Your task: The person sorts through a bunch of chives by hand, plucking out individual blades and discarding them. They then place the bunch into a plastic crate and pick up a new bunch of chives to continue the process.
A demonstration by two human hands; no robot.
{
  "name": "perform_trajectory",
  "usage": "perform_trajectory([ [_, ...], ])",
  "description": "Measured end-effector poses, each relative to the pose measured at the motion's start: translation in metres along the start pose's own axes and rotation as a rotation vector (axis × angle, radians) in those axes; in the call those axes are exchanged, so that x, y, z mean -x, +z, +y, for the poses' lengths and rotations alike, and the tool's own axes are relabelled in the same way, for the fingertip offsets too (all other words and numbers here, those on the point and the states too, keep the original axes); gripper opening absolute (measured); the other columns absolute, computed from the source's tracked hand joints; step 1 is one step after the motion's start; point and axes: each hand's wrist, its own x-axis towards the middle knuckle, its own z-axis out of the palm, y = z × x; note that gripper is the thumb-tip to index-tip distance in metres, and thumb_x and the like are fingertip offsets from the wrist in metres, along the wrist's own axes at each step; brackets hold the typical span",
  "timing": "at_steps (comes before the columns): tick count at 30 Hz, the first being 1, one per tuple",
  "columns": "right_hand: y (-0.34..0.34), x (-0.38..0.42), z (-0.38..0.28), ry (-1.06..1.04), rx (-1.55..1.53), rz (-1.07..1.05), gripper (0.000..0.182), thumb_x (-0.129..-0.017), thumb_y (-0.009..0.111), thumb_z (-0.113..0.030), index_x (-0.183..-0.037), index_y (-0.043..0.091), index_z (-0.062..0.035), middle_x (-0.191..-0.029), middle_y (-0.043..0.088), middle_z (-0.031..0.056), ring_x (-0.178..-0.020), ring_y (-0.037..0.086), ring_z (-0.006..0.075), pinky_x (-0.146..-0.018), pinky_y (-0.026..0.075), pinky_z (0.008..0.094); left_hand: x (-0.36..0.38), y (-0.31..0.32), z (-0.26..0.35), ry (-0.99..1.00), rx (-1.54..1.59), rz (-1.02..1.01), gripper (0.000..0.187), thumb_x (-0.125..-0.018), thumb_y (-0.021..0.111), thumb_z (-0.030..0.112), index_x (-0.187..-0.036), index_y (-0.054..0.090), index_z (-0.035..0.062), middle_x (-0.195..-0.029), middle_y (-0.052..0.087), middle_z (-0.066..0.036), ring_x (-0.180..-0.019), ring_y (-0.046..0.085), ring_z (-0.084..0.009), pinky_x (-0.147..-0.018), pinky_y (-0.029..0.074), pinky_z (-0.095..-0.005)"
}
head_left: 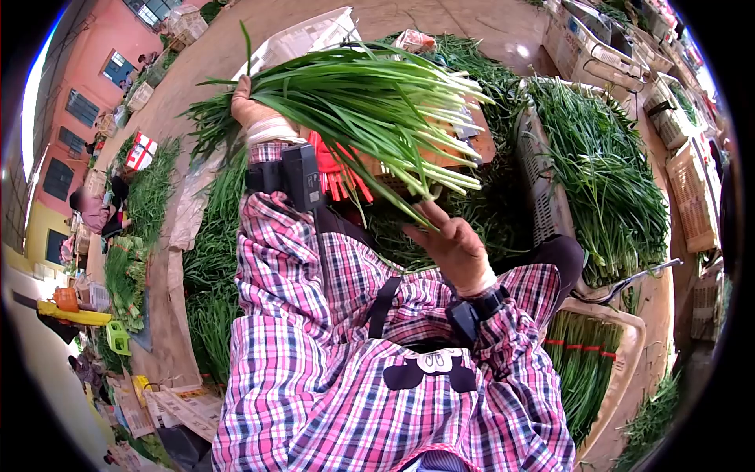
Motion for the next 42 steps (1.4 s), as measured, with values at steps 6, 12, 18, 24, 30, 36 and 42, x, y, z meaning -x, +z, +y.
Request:
perform_trajectory([
  [6,-0.033,0.051,-0.056,0.552,1.996,-0.032,0.03,-0.079,0.073,-0.018,-0.106,0.068,-0.007,-0.09,0.07,0.0096,-0.087,0.067,0.0232,-0.079,0.053,0.0331,-0.016,0.002,0.013,0.052,0.045,0.013,0.05,-0.086,0.057,0.034,-0.112,0.057,-0.0084,-0.112,0.062,-0.025,-0.102,0.059,-0.0431,-0.094,0.045,-0.0556],
  [12,0.057,0.006,-0.037,-0.245,1.915,0.161,0.044,-0.074,0.075,-0.014,-0.116,0.063,-0.012,-0.063,0.058,0.0093,-0.055,0.059,0.028,-0.053,0.046,0.0374,-0.003,0.01,0.012,0.061,0.057,0.007,0.044,-0.084,0.058,0.032,-0.103,0.059,-0.0078,-0.101,0.065,-0.024,-0.092,0.062,-0.0406,-0.086,0.049,-0.0535],
  [18,0.087,-0.051,-0.023,-0.509,2.159,0.083,0.033,-0.077,0.074,-0.022,-0.105,0.064,-0.0095,-0.059,0.057,0.0059,-0.053,0.059,0.0261,-0.051,0.045,0.0374,0.016,0.025,0.009,0.004,0.131,0.005,0.032,-0.084,0.058,0.027,-0.095,0.06,-0.0027,-0.092,0.063,-0.017,-0.083,0.06,-0.0352,-0.079,0.05,-0.049],
  [24,0.065,-0.068,-0.011,-0.657,1.971,0.139,0.021,-0.076,0.075,-0.015,-0.096,0.069,-0.0133,-0.083,0.067,0.0107,-0.077,0.066,0.0302,-0.065,0.052,0.038,0.031,0.034,0.01,-0.037,0.083,-0.042,0.032,-0.084,0.059,0.029,-0.096,0.059,-0.0014,-0.097,0.062,-0.017,-0.086,0.059,-0.0349,-0.081,0.048,-0.0501],
  [30,0.073,-0.049,-0.023,-0.475,1.761,0.257,0.015,-0.081,0.071,-0.014,-0.095,0.068,-0.0101,-0.076,0.065,0.0116,-0.069,0.064,0.0331,-0.06,0.051,0.0377,0.03,0.037,-0.005,-0.002,0.087,-0.058,0.032,-0.084,0.058,0.028,-0.091,0.06,-0.0023,-0.089,0.063,-0.016,-0.08,0.061,-0.0332,-0.077,0.051,-0.0458],
  [36,0.064,-0.033,-0.029,-0.316,1.413,0.399,0.016,-0.083,0.069,-0.006,-0.099,0.069,-0.0056,-0.068,0.063,0.0061,-0.056,0.06,0.0127,-0.053,0.046,0.0269,0.035,0.038,-0.028,-0.015,0.11,0.001,0.034,-0.086,0.058,0.028,-0.087,0.058,-0.0059,-0.085,0.063,-0.017,-0.074,0.06,-0.0334,-0.073,0.052,-0.0468],
  [42,0.037,0.008,-0.028,0.312,0.695,0.505,0.027,-0.09,0.063,-0.008,-0.116,0.064,-0.0027,-0.074,0.061,-0.0014,-0.06,0.054,0.0053,-0.057,0.046,0.021,0.012,0.022,-0.033,-0.052,0.125,-0.001,0.033,-0.085,0.059,0.026,-0.093,0.057,-0.0067,-0.088,0.062,-0.02,-0.078,0.06,-0.037,-0.078,0.05,-0.0509],
])
